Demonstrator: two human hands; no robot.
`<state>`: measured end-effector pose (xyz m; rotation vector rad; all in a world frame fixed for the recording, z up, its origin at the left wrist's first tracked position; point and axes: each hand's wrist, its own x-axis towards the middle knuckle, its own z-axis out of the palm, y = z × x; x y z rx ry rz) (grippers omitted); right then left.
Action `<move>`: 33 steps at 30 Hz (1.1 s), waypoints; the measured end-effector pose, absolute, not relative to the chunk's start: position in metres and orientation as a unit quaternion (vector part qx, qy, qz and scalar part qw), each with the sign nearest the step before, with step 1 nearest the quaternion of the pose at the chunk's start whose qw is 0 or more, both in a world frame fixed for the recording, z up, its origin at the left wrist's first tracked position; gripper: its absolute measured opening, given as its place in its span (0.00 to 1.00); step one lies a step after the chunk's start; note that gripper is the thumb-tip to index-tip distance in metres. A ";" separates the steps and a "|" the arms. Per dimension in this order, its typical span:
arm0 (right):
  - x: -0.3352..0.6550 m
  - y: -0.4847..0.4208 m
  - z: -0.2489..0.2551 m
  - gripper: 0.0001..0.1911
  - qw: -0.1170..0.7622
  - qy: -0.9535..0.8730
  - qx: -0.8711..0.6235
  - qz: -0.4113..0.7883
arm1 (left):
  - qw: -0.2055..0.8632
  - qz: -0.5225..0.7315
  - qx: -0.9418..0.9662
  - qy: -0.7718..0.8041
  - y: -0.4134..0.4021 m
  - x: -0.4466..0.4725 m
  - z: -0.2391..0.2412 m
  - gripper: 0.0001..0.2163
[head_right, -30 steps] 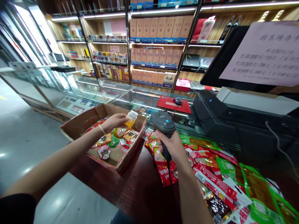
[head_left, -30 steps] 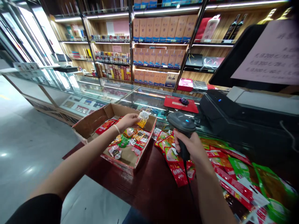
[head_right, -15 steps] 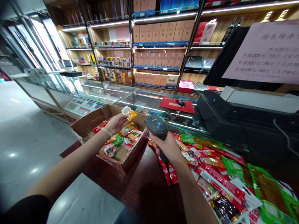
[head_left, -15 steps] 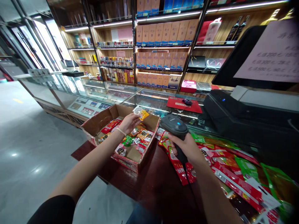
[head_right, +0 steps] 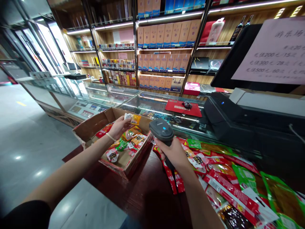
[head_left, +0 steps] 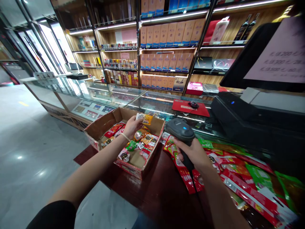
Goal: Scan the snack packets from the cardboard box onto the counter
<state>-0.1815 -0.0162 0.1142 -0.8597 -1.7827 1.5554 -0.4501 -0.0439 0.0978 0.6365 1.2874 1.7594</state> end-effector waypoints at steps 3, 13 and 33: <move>-0.186 -0.018 0.111 0.18 0.316 -0.674 -0.339 0.575 | 0.418 0.725 0.238 0.494 -0.041 -0.453 0.094 0.10; -0.203 -0.026 0.105 0.16 0.241 -0.706 -0.360 0.560 | 0.447 0.730 0.230 0.462 -0.038 -0.453 0.093 0.11; -0.077 0.016 0.157 0.18 0.467 -0.570 -0.359 0.573 | 0.312 0.467 0.572 0.598 -0.021 -0.350 0.119 0.13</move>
